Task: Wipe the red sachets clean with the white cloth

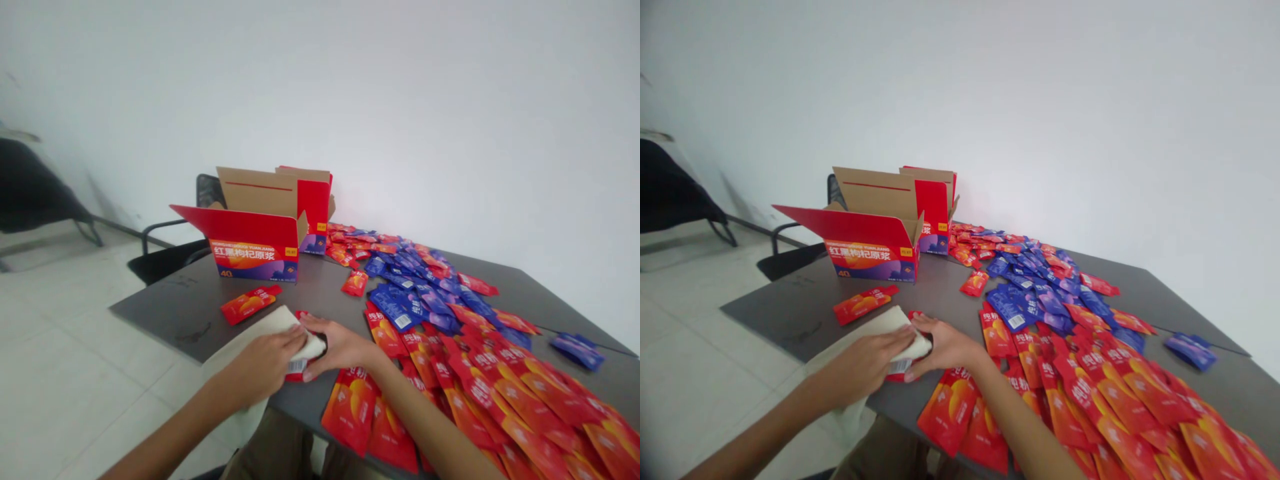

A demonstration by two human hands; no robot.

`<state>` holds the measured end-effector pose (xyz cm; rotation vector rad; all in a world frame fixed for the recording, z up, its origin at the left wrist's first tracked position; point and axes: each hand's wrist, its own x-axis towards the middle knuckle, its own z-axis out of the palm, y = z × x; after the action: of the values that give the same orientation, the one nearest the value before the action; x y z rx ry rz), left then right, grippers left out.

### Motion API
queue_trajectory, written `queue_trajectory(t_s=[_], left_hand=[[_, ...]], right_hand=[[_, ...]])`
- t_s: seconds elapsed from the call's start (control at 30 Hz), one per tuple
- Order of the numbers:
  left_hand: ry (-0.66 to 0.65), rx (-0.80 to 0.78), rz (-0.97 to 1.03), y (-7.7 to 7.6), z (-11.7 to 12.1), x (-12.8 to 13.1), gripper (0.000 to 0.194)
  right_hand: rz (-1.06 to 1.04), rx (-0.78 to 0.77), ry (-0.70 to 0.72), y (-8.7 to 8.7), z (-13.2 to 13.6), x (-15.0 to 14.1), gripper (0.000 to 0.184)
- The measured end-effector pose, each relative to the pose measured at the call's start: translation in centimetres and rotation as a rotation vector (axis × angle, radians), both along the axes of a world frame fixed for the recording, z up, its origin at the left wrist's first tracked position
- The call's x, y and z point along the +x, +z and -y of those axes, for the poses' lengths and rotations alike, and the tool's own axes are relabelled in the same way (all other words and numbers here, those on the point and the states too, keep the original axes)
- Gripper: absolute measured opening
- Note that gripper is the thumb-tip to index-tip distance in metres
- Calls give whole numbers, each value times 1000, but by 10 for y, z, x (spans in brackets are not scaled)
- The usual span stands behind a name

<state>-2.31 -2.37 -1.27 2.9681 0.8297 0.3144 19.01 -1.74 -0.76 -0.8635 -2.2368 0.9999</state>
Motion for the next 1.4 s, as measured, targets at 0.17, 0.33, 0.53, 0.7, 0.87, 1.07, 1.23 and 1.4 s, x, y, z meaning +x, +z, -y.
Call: queue_trajectory(t_s=[0.17,0.33,0.53,0.7,0.87,1.07,1.23,1.4], left_hand=[[-43,-18,-6,2,2,-1,59],[26,-11,-7,6,-2,0,52],[-10,-51,17,8,0,1,55],[24,-38,-1,6,2,2,54],[-47,-21,-7,3,7,0,59],[54,-16,-12,3,0,0,57],[-71,9,-19,-1,7,-1,61],[68,-20,12,4,-4,-1,52]], right_hand=[[25,-6,-19,-1,0,1,94],[23,-9,-20,3,2,0,90],[11,-3,-8,1,1,0,95],[10,-18,-22,-2,0,1,99],[46,0,-37,-3,0,2,105],[21,7,-16,-2,0,1,97],[37,15,-35,-1,0,1,104],[11,-9,-6,3,2,0,89]])
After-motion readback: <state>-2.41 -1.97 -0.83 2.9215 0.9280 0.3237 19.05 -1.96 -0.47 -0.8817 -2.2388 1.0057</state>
